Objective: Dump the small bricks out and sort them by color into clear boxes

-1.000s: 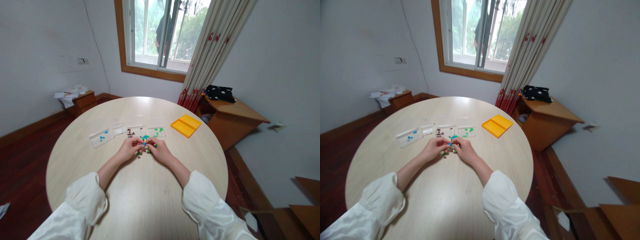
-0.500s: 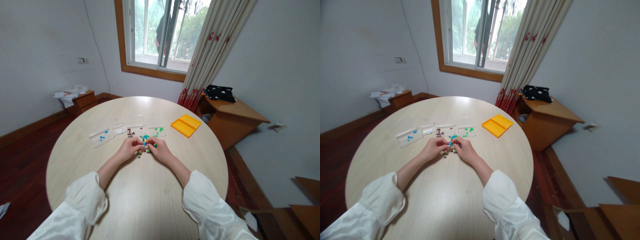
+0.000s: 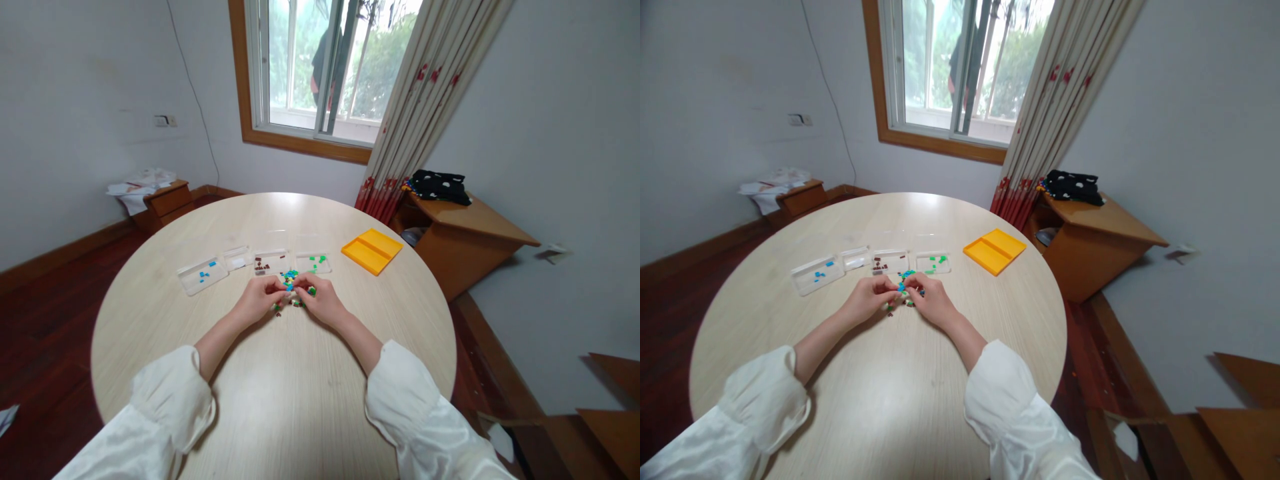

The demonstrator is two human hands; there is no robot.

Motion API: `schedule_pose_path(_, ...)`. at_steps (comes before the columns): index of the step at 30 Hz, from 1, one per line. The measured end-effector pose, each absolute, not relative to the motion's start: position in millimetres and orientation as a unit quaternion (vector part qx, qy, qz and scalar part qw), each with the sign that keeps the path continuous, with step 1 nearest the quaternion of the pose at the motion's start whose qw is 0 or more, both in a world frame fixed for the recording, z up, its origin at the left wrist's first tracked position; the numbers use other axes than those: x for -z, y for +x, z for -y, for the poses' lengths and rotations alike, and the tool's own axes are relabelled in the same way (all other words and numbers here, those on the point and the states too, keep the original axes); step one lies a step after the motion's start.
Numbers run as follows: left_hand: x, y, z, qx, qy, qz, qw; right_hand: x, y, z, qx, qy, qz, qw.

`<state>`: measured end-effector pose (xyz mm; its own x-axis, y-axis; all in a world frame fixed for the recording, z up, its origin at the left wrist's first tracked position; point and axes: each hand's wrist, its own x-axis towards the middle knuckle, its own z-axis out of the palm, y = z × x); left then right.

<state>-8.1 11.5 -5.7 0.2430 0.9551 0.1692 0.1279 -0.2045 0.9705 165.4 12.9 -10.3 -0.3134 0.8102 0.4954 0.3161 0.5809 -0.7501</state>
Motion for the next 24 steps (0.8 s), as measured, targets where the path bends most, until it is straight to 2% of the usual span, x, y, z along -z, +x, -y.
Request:
schedule_pose_path(11,5.1,-10.7,-12.5,-0.435,0.668,-0.425,0.429,8.4,164.5,-11.7,-0.262,-0.365,0.763,0.464)
schedule_pose_path(24,5.9,-8.8,-11.9,-0.446,0.655,-0.419,0.443,4.7,164.5,-9.3,-0.254,-0.383,0.757,0.465)
